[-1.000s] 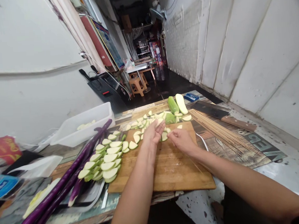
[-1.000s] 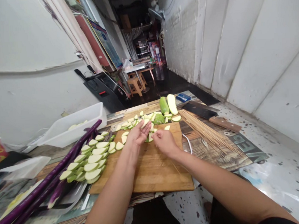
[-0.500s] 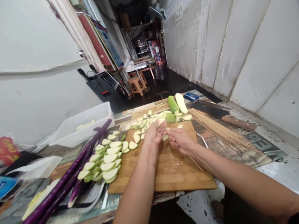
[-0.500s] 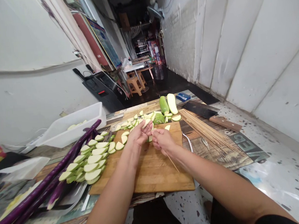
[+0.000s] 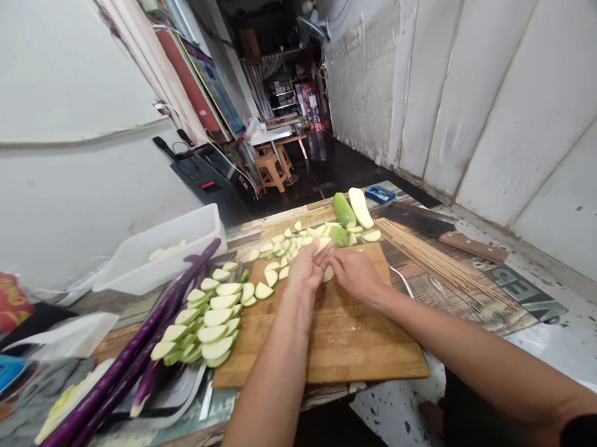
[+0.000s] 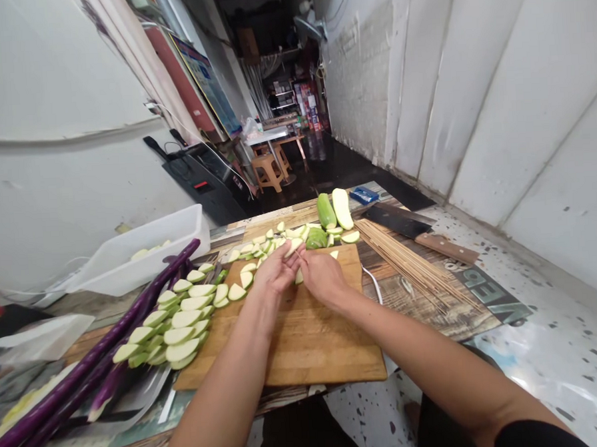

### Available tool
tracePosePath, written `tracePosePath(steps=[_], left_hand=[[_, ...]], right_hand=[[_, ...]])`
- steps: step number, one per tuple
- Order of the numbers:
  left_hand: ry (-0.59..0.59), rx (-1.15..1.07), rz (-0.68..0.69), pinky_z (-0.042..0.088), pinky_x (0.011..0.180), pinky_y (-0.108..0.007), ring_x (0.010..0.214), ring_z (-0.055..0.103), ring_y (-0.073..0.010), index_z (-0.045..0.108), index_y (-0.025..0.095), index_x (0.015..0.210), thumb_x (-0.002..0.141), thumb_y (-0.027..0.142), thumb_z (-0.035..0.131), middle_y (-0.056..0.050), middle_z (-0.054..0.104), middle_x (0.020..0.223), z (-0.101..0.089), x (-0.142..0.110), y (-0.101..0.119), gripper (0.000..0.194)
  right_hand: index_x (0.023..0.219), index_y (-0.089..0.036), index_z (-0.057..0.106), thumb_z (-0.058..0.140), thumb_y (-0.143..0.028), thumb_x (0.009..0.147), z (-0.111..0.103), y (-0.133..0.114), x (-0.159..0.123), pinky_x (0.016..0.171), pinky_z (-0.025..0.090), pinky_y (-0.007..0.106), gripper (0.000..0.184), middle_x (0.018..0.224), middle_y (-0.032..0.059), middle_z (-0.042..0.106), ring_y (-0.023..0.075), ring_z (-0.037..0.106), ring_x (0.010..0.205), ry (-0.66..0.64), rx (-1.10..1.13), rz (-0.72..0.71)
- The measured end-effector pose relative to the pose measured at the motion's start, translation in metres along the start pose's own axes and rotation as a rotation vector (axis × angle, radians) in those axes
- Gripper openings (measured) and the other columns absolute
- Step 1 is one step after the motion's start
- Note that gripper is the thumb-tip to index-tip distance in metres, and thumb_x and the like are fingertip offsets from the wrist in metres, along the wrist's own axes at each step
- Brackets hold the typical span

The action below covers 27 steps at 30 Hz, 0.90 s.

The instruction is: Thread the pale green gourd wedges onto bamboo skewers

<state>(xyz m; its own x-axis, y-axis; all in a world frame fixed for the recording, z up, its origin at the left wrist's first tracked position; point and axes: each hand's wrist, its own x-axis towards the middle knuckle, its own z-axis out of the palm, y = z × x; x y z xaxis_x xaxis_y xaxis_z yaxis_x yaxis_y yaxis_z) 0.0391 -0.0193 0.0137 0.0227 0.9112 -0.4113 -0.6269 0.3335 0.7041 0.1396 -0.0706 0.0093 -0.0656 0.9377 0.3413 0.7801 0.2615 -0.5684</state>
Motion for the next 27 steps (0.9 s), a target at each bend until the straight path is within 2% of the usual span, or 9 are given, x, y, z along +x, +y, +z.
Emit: tracePosePath(steps=[3, 6, 11, 16, 18, 21, 24, 25, 27], left_hand=[[-0.006, 0.008, 0.013, 0.053, 0.06, -0.023, 0.068, 0.065, -0.0168, 0.053, 0.011, 0.079, 0.078, 0.01, 0.053, -0.01, 0.065, 0.072, -0.002, 0.001, 0.001, 0.001], [-0.001, -0.036, 0.057, 0.053, 0.066, -0.029, 0.071, 0.065, -0.018, 0.053, 0.012, 0.079, 0.078, 0.01, 0.053, -0.009, 0.065, 0.074, -0.005, 0.003, 0.006, 0.003], [-0.008, -0.107, 0.051, 0.052, 0.074, -0.036, 0.074, 0.065, -0.0182, 0.051, 0.013, 0.079, 0.078, 0.009, 0.052, -0.009, 0.064, 0.076, -0.009, 0.003, 0.012, 0.005], [-0.031, -0.026, -0.017, 0.052, 0.065, -0.027, 0.073, 0.065, -0.0165, 0.051, 0.013, 0.081, 0.078, 0.008, 0.051, -0.009, 0.065, 0.076, -0.001, -0.003, 0.003, 0.006], [-0.046, 0.056, 0.046, 0.051, 0.063, -0.024, 0.074, 0.064, -0.0161, 0.052, 0.013, 0.082, 0.078, 0.012, 0.052, -0.009, 0.065, 0.078, 0.001, -0.004, 0.001, 0.005], [0.019, 0.333, 0.335, 0.049, 0.063, -0.025, 0.072, 0.064, -0.0161, 0.056, 0.013, 0.089, 0.077, 0.027, 0.054, -0.009, 0.065, 0.083, -0.005, -0.006, 0.006, 0.019], [0.142, 0.894, 0.638, 0.046, 0.066, -0.027, 0.073, 0.062, -0.0175, 0.062, 0.016, 0.087, 0.072, 0.042, 0.055, -0.005, 0.066, 0.078, -0.016, -0.008, 0.018, 0.031], [0.143, 1.129, 0.658, 0.044, 0.068, -0.028, 0.074, 0.061, -0.0189, 0.064, 0.017, 0.081, 0.069, 0.046, 0.056, -0.004, 0.066, 0.074, -0.019, -0.01, 0.022, 0.032], [0.098, 1.566, 0.567, 0.04, 0.071, -0.031, 0.075, 0.06, -0.022, 0.065, 0.019, 0.067, 0.062, 0.052, 0.059, -0.004, 0.065, 0.067, -0.022, -0.014, 0.026, 0.034]], right_hand=[[0.062, -0.017, 0.052, 0.04, -0.018, 0.082, 0.003, 0.0, 0.005, 0.055, 0.028, 0.022, 0.023, 0.065, 0.0033, 0.058, 0.0129, 0.049, 0.059, 0.008, 0.116, 0.007], [0.055, -0.017, 0.046, 0.04, -0.021, 0.082, 0.003, 0.001, 0.005, 0.051, 0.026, 0.021, 0.028, 0.056, 0.0006, 0.053, 0.0113, 0.045, 0.054, -0.019, 0.242, 0.017], [0.052, -0.017, 0.044, 0.041, -0.022, 0.08, -0.001, 0.001, 0.0, 0.051, 0.026, 0.021, 0.028, 0.054, -0.0008, 0.049, 0.0104, 0.042, 0.053, -0.019, 0.279, -0.024], [0.055, -0.016, 0.049, 0.039, -0.018, 0.077, 0.003, 0.003, 0.004, 0.051, 0.028, 0.02, 0.024, 0.055, -0.001, 0.049, 0.0099, 0.042, 0.053, 0.016, 0.36, -0.006], [0.053, -0.015, 0.049, 0.039, -0.019, 0.076, 0.003, 0.004, 0.008, 0.049, 0.027, 0.019, 0.025, 0.051, -0.0022, 0.046, 0.009, 0.039, 0.05, 0.01, 0.435, 0.025], [0.054, -0.014, 0.053, 0.042, -0.022, 0.075, -0.005, 0.012, 0.011, 0.048, 0.028, 0.019, 0.025, 0.05, -0.0028, 0.046, 0.0088, 0.04, 0.05, 0.041, 0.506, 0.025], [0.062, -0.013, 0.06, 0.046, -0.025, 0.073, -0.017, 0.029, 0.01, 0.048, 0.029, 0.019, 0.022, 0.052, -0.0023, 0.049, 0.0093, 0.042, 0.05, 0.126, 0.548, 0.08], [0.065, -0.013, 0.062, 0.047, -0.026, 0.072, -0.02, 0.035, 0.009, 0.047, 0.029, 0.019, 0.021, 0.051, -0.0025, 0.049, 0.0091, 0.042, 0.049, 0.15, 0.586, 0.126], [0.072, -0.011, 0.063, 0.048, -0.027, 0.071, -0.023, 0.046, 0.006, 0.043, 0.027, 0.019, 0.021, 0.046, -0.004, 0.045, 0.0079, 0.037, 0.043, 0.182, 0.709, 0.229]])
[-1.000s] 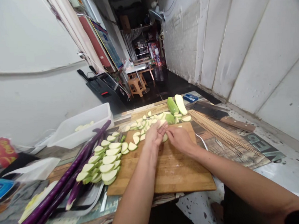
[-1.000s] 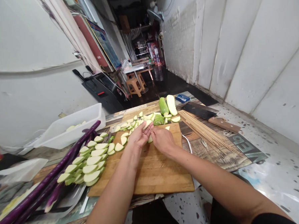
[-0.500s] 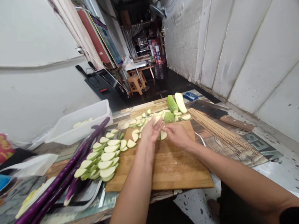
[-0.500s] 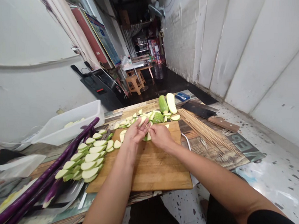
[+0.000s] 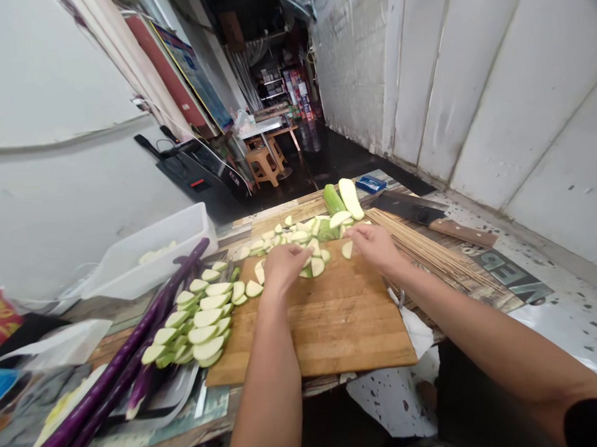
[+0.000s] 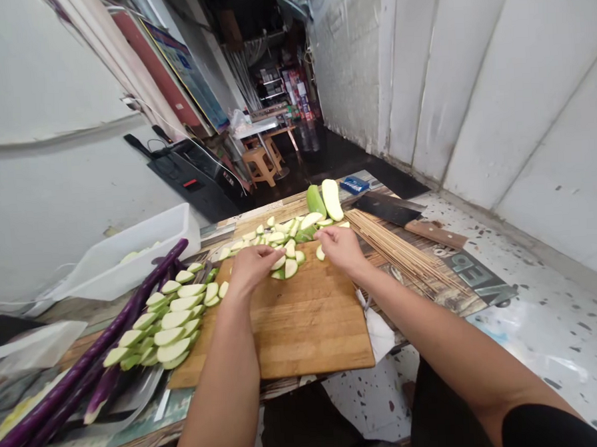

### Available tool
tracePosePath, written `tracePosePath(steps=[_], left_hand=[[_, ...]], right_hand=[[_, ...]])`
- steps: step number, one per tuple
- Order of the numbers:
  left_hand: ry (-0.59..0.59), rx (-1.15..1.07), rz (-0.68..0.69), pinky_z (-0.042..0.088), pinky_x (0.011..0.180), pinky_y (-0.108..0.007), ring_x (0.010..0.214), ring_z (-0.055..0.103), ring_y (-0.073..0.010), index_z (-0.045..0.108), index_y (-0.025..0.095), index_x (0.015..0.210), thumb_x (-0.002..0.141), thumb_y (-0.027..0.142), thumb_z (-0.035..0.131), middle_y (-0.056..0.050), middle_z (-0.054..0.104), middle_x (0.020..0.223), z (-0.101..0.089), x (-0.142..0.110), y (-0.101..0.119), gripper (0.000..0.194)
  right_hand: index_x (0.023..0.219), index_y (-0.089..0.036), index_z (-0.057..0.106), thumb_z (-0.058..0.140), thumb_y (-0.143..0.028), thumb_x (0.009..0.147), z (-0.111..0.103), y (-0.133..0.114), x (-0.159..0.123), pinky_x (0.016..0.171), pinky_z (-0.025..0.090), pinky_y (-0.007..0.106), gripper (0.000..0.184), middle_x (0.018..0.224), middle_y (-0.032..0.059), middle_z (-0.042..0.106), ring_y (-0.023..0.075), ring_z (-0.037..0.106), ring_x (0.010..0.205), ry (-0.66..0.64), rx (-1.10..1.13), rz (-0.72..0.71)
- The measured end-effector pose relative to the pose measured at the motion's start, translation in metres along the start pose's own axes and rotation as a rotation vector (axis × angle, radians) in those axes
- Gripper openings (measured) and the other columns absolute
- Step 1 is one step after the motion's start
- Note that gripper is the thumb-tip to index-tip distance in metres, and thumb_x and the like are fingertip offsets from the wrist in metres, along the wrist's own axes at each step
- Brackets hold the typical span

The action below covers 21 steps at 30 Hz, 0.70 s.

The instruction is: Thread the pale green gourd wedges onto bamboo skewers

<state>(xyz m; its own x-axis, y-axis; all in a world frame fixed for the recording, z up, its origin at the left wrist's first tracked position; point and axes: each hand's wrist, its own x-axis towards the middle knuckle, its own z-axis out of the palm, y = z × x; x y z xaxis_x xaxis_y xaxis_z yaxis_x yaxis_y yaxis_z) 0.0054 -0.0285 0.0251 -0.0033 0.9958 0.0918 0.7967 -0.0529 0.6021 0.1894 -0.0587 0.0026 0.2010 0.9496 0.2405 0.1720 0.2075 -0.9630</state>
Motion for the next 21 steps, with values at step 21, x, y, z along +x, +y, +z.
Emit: tracePosePath(steps=[21], left_hand=[[-0.07, 0.01, 0.064, 0.035, 0.05, -0.022, 0.054, 0.055, -0.0145, 0.059, 0.016, 0.06, 0.072, 0.033, 0.047, -0.003, 0.06, 0.056, -0.006, -0.005, 0.007, 0.024]], right_hand=[[0.065, -0.013, 0.062, 0.046, -0.027, 0.073, -0.001, 0.001, -0.013, 0.042, 0.027, 0.018, 0.023, 0.045, -0.0041, 0.044, 0.0081, 0.038, 0.044, -0.118, 0.005, 0.048]])
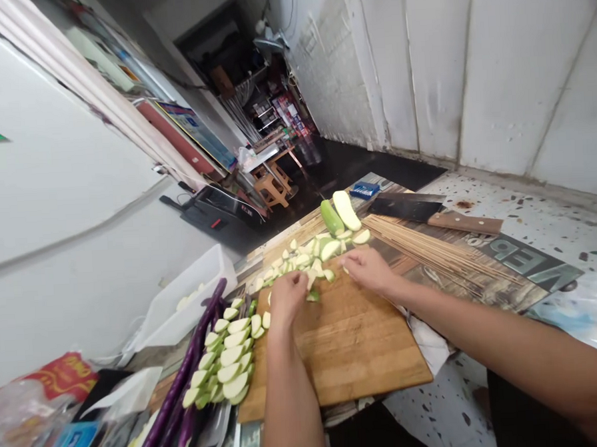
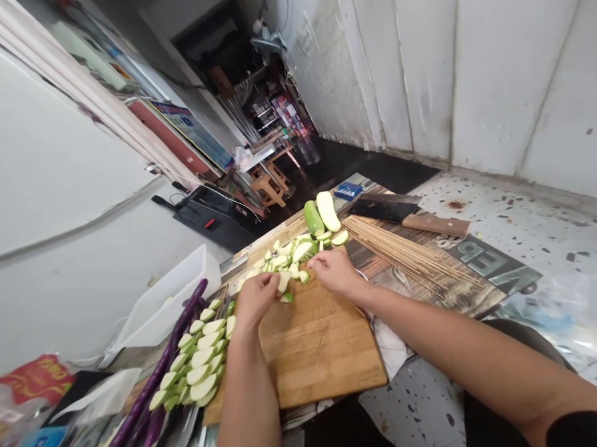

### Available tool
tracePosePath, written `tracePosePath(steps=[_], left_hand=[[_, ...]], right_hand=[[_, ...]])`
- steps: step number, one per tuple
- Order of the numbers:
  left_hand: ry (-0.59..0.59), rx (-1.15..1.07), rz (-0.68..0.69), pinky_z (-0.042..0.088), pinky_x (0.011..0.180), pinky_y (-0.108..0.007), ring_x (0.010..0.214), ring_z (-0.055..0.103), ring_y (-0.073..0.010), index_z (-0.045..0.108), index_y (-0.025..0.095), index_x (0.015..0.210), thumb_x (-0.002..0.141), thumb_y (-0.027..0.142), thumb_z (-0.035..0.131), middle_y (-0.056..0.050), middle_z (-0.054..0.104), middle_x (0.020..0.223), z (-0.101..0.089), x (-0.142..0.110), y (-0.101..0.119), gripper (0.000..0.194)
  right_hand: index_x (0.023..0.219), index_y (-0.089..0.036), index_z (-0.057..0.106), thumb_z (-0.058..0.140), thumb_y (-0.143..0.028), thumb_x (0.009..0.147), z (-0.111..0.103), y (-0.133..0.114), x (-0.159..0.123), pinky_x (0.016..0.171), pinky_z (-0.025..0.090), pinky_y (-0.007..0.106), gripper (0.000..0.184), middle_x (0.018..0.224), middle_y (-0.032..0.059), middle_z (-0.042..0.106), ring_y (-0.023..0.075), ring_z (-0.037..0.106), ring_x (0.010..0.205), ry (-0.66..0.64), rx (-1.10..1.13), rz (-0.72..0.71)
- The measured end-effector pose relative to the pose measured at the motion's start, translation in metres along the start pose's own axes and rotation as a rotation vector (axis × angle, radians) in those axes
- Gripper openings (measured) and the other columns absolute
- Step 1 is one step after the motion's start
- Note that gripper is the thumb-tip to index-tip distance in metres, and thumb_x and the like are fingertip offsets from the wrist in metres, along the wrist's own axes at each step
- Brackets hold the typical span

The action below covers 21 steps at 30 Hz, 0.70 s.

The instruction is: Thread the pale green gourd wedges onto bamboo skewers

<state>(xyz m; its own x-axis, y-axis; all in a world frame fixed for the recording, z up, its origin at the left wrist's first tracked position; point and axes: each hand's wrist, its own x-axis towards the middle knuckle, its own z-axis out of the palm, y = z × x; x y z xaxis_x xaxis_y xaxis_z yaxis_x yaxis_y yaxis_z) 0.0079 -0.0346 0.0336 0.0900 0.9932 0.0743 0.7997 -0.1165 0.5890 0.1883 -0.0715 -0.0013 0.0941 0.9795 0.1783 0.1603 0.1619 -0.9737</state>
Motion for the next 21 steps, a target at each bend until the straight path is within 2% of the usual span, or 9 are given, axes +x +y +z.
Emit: tracePosePath(steps=[2, 4, 7, 11, 15, 18, 21], left_hand=[[0.07, -0.437, -0.083, 0.037, 0.048, -0.02, 0.051, 0.055, -0.0121, 0.058, 0.015, 0.073, 0.074, 0.034, 0.048, -0.003, 0.062, 0.064, 0.002, 0.008, -0.005, 0.022], [0.112, -0.834, -0.153, 0.038, 0.045, -0.018, 0.05, 0.055, -0.0092, 0.054, 0.014, 0.079, 0.073, 0.032, 0.053, -0.005, 0.062, 0.071, 0.005, 0.015, -0.009, 0.02], [0.063, -1.212, -0.178, 0.032, 0.041, -0.013, 0.048, 0.05, -0.0052, 0.049, 0.015, 0.075, 0.068, 0.024, 0.062, -0.003, 0.06, 0.068, 0.007, 0.021, -0.012, 0.017], [0.018, -1.391, -0.213, 0.023, 0.033, -0.01, 0.041, 0.042, -0.0027, 0.046, 0.016, 0.072, 0.067, 0.018, 0.064, 0.002, 0.051, 0.059, 0.004, 0.022, -0.016, 0.019], [0.009, -1.525, -0.305, 0.022, 0.031, -0.01, 0.039, 0.039, -0.0025, 0.045, 0.016, 0.071, 0.073, 0.017, 0.059, 0.004, 0.047, 0.055, -0.001, 0.02, -0.017, 0.015], [-0.006, -1.601, -0.393, 0.03, 0.032, -0.011, 0.041, 0.045, -0.0038, 0.047, 0.015, 0.073, 0.079, 0.019, 0.052, 0.003, 0.051, 0.057, -0.003, 0.02, -0.018, 0.009], [0.061, -1.596, -0.456, 0.047, 0.046, -0.016, 0.061, 0.061, -0.0101, 0.053, 0.011, 0.083, 0.083, 0.018, 0.046, -0.006, 0.063, 0.073, -0.004, 0.021, -0.02, 0.009]], right_hand=[[0.061, -0.014, 0.059, 0.045, -0.027, 0.075, 0.004, 0.001, -0.003, 0.042, 0.025, 0.018, 0.024, 0.045, -0.0043, 0.042, 0.008, 0.037, 0.045, -0.041, -0.018, -0.057], [0.057, -0.014, 0.058, 0.045, -0.027, 0.076, 0.009, 0.005, -0.005, 0.043, 0.024, 0.019, 0.026, 0.046, -0.0038, 0.042, 0.008, 0.036, 0.046, -0.076, -0.046, -0.109], [0.06, -0.014, 0.059, 0.044, -0.027, 0.077, 0.015, 0.01, -0.008, 0.044, 0.025, 0.02, 0.026, 0.049, -0.003, 0.045, 0.0084, 0.037, 0.046, -0.126, -0.066, -0.143], [0.068, -0.014, 0.063, 0.044, -0.03, 0.079, 0.016, 0.009, -0.012, 0.046, 0.028, 0.02, 0.026, 0.052, -0.0024, 0.049, 0.0091, 0.039, 0.047, -0.17, -0.062, -0.149], [0.077, -0.013, 0.065, 0.044, -0.03, 0.079, 0.015, 0.005, -0.016, 0.048, 0.031, 0.02, 0.027, 0.057, -0.0004, 0.054, 0.0102, 0.043, 0.05, -0.192, -0.071, -0.159], [0.078, -0.013, 0.066, 0.045, -0.028, 0.079, 0.016, 0.004, -0.018, 0.049, 0.032, 0.02, 0.026, 0.061, 0.0007, 0.057, 0.0106, 0.045, 0.052, -0.227, -0.08, -0.169], [0.077, -0.014, 0.066, 0.044, -0.026, 0.079, 0.017, 0.003, -0.02, 0.051, 0.033, 0.02, 0.026, 0.062, 0.0008, 0.059, 0.0108, 0.047, 0.054, -0.259, -0.11, -0.193]])
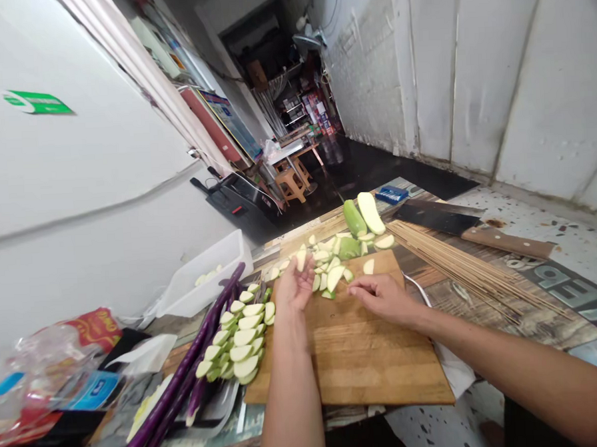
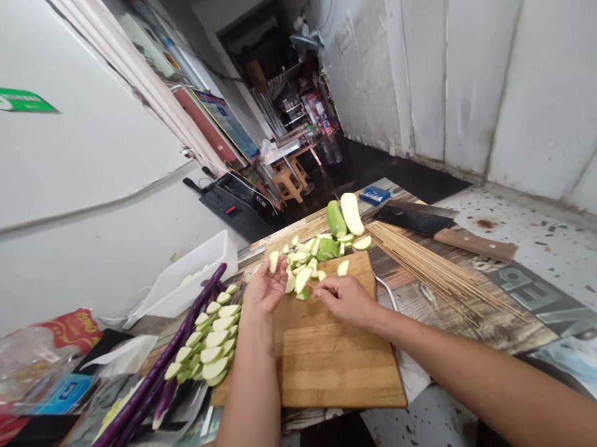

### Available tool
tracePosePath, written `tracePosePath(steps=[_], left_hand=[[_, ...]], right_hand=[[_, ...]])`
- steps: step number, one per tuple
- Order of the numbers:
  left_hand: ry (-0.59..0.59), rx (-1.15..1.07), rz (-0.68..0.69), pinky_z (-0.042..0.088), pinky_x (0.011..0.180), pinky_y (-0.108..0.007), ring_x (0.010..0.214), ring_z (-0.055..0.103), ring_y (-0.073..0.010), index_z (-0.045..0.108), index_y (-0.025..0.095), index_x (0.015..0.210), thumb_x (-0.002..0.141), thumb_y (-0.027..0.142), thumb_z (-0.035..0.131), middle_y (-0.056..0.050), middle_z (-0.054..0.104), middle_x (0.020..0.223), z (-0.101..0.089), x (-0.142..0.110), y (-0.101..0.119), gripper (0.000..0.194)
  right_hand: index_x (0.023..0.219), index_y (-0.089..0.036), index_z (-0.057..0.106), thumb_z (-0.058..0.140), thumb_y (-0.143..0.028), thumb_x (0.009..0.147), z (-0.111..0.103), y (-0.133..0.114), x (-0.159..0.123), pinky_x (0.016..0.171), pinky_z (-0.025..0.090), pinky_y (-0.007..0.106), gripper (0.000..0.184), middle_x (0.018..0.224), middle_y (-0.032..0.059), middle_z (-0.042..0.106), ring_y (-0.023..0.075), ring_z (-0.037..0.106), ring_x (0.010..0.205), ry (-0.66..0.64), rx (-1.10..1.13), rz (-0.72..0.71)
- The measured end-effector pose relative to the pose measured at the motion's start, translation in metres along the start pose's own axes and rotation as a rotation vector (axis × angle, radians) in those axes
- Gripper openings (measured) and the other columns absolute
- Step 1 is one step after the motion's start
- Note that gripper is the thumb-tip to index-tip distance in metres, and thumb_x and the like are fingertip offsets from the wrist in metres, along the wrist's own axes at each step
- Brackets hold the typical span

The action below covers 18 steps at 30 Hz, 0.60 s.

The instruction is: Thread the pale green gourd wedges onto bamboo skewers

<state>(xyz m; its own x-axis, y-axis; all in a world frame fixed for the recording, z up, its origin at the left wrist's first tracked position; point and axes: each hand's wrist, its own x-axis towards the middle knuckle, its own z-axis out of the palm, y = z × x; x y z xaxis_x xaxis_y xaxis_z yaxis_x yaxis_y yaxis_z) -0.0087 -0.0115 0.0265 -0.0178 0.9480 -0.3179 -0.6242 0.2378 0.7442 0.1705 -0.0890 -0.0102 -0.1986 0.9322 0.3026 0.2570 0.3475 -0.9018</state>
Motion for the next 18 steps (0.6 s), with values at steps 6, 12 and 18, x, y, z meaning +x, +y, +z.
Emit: tracePosePath(steps=[6, 12, 18], left_hand=[[0.007, -0.057, -0.049, 0.053, 0.071, -0.025, 0.087, 0.063, -0.0158, 0.054, 0.011, 0.093, 0.083, 0.015, 0.046, -0.011, 0.066, 0.089, -0.0021, 0.0031, -0.0013, 0.012], [0.05, -0.076, -0.025, 0.052, 0.076, -0.026, 0.09, 0.063, -0.0157, 0.052, 0.012, 0.089, 0.083, 0.013, 0.047, -0.011, 0.066, 0.091, -0.0022, 0.0029, -0.0024, 0.008], [0.051, -0.08, -0.031, 0.053, 0.075, -0.026, 0.088, 0.063, -0.0157, 0.051, 0.012, 0.088, 0.083, 0.013, 0.046, -0.011, 0.066, 0.089, -0.0007, 0.0019, -0.0025, 0.007]], right_hand=[[0.077, -0.015, 0.066, 0.045, -0.025, 0.079, -0.0007, -0.001, -0.0007, 0.053, 0.035, 0.021, 0.024, 0.065, 0.001, 0.061, 0.0117, 0.05, 0.057, -0.007, -0.046, -0.002], [0.075, -0.014, 0.067, 0.045, -0.025, 0.08, -0.0024, -0.0036, -0.0006, 0.052, 0.034, 0.021, 0.025, 0.063, 0.0012, 0.06, 0.0115, 0.049, 0.055, -0.014, -0.06, -0.009], [0.078, -0.014, 0.068, 0.045, -0.026, 0.08, -0.0012, -0.0022, -0.001, 0.056, 0.037, 0.022, 0.026, 0.068, 0.003, 0.063, 0.0134, 0.053, 0.061, -0.03, -0.057, 0.006]])
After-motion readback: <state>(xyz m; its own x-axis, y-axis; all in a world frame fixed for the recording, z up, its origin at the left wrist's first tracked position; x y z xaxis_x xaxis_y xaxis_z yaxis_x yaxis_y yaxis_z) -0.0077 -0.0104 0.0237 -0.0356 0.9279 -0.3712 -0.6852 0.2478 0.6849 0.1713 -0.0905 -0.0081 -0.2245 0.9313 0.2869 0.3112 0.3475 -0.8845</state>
